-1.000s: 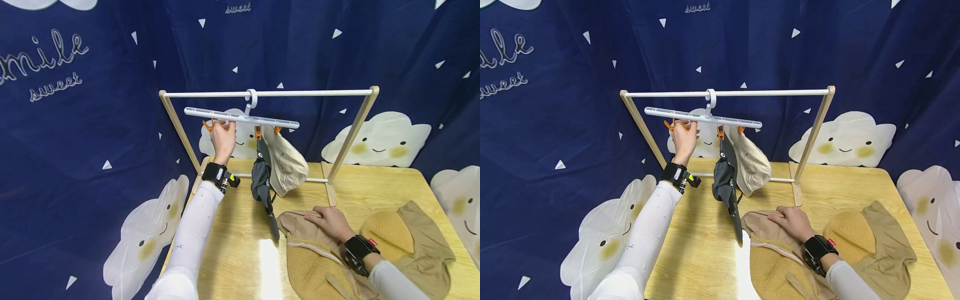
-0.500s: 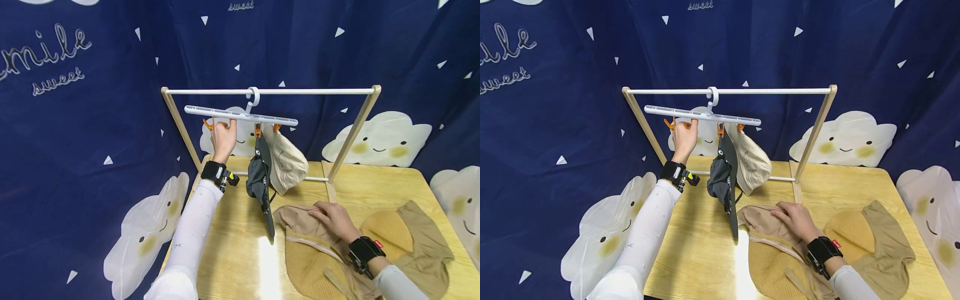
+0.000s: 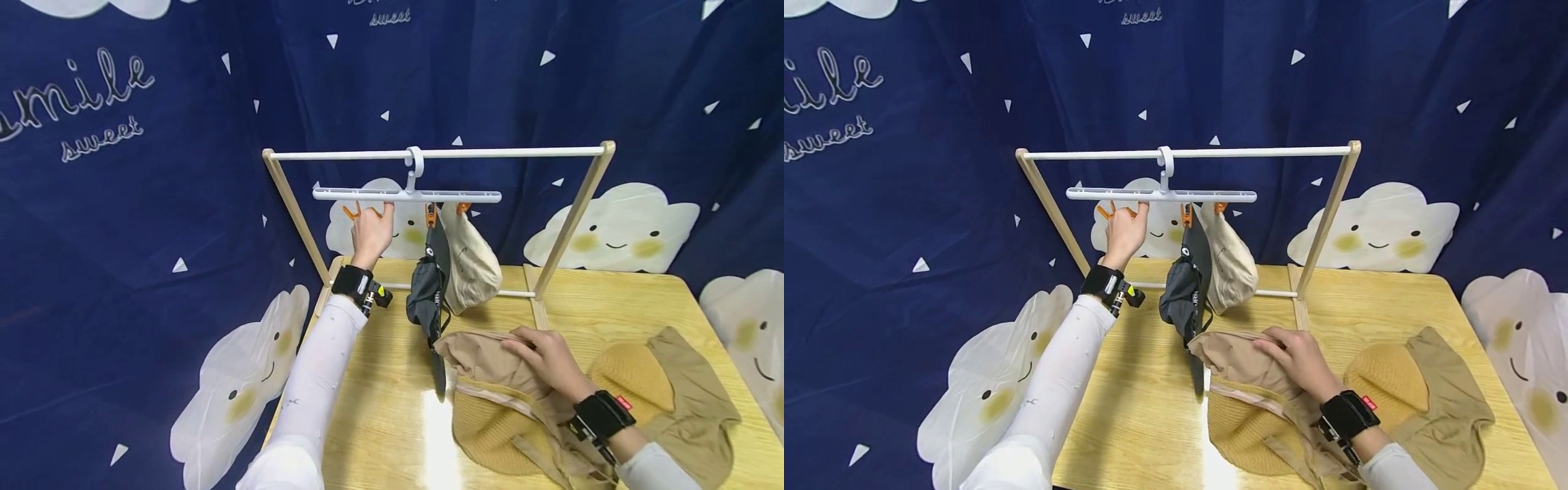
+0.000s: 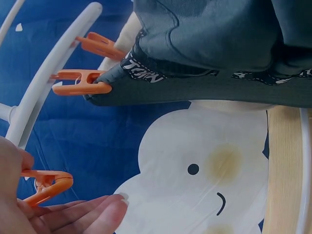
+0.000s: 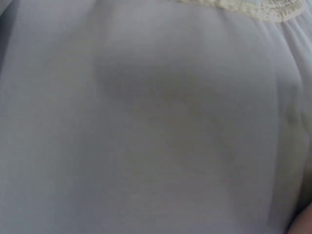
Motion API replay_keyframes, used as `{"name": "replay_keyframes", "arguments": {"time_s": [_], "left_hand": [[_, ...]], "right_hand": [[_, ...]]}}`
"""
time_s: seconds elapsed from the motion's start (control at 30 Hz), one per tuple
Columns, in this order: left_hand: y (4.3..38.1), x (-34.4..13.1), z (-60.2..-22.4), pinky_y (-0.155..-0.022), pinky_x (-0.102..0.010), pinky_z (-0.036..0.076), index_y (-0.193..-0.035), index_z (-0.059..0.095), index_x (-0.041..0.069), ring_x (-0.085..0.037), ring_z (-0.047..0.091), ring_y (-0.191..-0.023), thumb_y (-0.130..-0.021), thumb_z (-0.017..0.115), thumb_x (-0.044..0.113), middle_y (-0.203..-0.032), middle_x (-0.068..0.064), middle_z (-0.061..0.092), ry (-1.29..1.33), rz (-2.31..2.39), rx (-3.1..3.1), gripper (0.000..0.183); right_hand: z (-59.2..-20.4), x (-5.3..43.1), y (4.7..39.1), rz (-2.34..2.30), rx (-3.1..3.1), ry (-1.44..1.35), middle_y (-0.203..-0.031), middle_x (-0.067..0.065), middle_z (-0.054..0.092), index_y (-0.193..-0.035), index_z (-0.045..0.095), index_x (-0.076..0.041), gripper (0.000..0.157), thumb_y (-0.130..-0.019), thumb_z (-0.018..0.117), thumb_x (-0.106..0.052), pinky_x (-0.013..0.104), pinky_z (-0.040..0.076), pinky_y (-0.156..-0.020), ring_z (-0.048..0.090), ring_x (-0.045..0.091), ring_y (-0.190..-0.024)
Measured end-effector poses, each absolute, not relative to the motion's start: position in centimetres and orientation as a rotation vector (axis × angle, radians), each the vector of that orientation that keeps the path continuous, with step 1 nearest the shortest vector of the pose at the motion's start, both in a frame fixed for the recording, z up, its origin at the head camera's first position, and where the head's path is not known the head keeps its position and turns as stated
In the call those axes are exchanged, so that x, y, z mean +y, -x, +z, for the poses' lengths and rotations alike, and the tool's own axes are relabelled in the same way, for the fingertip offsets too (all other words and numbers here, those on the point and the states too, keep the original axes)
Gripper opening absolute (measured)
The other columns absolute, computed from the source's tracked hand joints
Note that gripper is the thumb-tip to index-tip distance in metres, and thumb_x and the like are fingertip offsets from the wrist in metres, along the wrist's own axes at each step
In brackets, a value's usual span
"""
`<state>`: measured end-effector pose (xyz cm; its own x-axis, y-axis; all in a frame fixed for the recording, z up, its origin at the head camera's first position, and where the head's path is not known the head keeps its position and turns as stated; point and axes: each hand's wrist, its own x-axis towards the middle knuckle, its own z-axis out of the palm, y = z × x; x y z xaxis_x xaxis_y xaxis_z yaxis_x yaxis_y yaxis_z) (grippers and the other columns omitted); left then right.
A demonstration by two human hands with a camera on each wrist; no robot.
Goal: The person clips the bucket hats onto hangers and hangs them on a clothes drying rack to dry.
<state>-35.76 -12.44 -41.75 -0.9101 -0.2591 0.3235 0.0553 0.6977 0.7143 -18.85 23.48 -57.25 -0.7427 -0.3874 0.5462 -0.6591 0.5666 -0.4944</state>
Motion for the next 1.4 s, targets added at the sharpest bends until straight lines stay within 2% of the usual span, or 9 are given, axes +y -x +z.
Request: {"name": "replay_keyframes", "arguments": {"time_s": [0.1, 0.2, 0.43, 0.53, 0.63, 0.7, 0.8, 1.03, 1.4], "left_hand": [[35.8, -12.4, -41.8, -0.056, -0.042, 0.04, -0.06, 0.044, 0.015, -0.032, 0.054, -0.056, -0.107, 0.041, 0.056, -0.056, 0.0, 0.041, -0.145, -1.066, -2.536, 0.062], [35.9, -12.5, -41.7, -0.056, -0.04, 0.038, -0.061, 0.043, 0.015, -0.031, 0.053, -0.057, -0.108, 0.039, 0.056, -0.057, 0.0, 0.04, -0.139, -1.056, -2.573, 0.062], [36.0, -12.4, -41.1, -0.055, -0.04, 0.038, -0.062, 0.046, 0.015, -0.031, 0.056, -0.059, -0.108, 0.033, 0.057, -0.059, -0.001, 0.044, -0.107, -1.009, -2.661, 0.063], [36.0, -12.3, -40.9, -0.056, -0.04, 0.04, -0.063, 0.048, 0.015, -0.03, 0.056, -0.06, -0.11, 0.032, 0.055, -0.059, -0.002, 0.046, -0.076, -1.0, -2.684, 0.064], [35.9, -12.1, -40.6, -0.061, -0.04, 0.044, -0.064, 0.053, 0.015, -0.028, 0.062, -0.058, -0.11, 0.031, 0.054, -0.057, -0.002, 0.055, -0.053, -1.027, -2.711, 0.064], [35.8, -12.0, -40.4, -0.065, -0.04, 0.048, -0.067, 0.057, 0.015, -0.025, 0.065, -0.057, -0.111, 0.029, 0.053, -0.056, -0.003, 0.061, -0.041, -1.036, -2.737, 0.064], [35.5, -11.9, -40.0, -0.071, -0.04, 0.052, -0.071, 0.061, 0.015, -0.022, 0.069, -0.055, -0.111, 0.027, 0.052, -0.058, -0.004, 0.067, -0.026, -1.059, -2.771, 0.065], [35.3, -11.6, -39.5, -0.082, -0.04, 0.052, -0.074, 0.065, 0.014, -0.019, 0.07, -0.055, -0.113, 0.025, 0.045, -0.062, -0.003, 0.071, 0.016, -1.051, -2.805, 0.064], [35.4, -11.2, -39.1, -0.08, -0.039, 0.051, -0.079, 0.07, 0.013, -0.017, 0.069, -0.058, -0.115, 0.026, 0.038, -0.068, -0.001, 0.071, 0.044, -1.029, -2.864, 0.062]], "right_hand": [[-56.3, 22.8, 18.6, 1.024, -2.379, -0.887, -0.088, -0.01, 0.076, -0.098, 0.077, -0.021, 0.011, -0.093, 0.079, -0.011, 0.017, 0.049, -0.067, 0.066, 0.001, -0.072], [-55.4, 22.1, 18.3, 1.067, -2.337, -0.923, -0.089, -0.009, 0.076, -0.098, 0.078, -0.017, 0.007, -0.094, 0.078, -0.012, 0.017, 0.051, -0.069, 0.068, 0.003, -0.073], [-53.9, 20.2, 18.4, 1.171, -2.201, -1.016, -0.09, -0.008, 0.077, -0.101, 0.078, -0.02, 0.027, -0.086, 0.08, 0.002, 0.016, 0.052, -0.069, 0.069, 0.002, -0.073], [-53.6, 19.4, 18.4, 1.197, -2.153, -1.03, -0.085, -0.008, 0.076, -0.101, 0.078, -0.017, 0.021, -0.088, 0.08, -0.001, 0.016, 0.051, -0.065, 0.065, 0.0, -0.068], [-53.4, 18.7, 18.3, 1.231, -2.155, -1.008, -0.081, -0.009, 0.073, -0.098, 0.078, -0.015, 0.005, -0.094, 0.078, -0.011, 0.016, 0.048, -0.063, 0.061, -0.001, -0.066], [-53.3, 18.1, 18.1, 1.256, -2.159, -0.991, -0.077, -0.01, 0.07, -0.096, 0.076, -0.014, 0.001, -0.095, 0.077, -0.014, 0.016, 0.045, -0.06, 0.057, -0.002, -0.063], [-53.3, 17.2, 17.9, 1.299, -2.161, -0.961, -0.075, -0.009, 0.068, -0.095, 0.075, -0.014, 0.005, -0.094, 0.078, -0.01, 0.017, 0.045, -0.06, 0.056, -0.001, -0.063], [-54.1, 14.0, 16.9, 1.398, -2.138, -0.835, -0.071, -0.005, 0.064, -0.088, 0.069, -0.015, 0.029, -0.086, 0.075, 0.013, 0.017, 0.042, -0.057, 0.052, -0.001, -0.062], [-57.8, 7.8, 15.4, 1.599, -2.075, -0.706, -0.059, -0.005, 0.041, -0.082, 0.058, -0.013, 0.031, -0.095, 0.062, 0.015, 0.017, 0.032, -0.047, 0.036, -0.004, -0.054]]}}
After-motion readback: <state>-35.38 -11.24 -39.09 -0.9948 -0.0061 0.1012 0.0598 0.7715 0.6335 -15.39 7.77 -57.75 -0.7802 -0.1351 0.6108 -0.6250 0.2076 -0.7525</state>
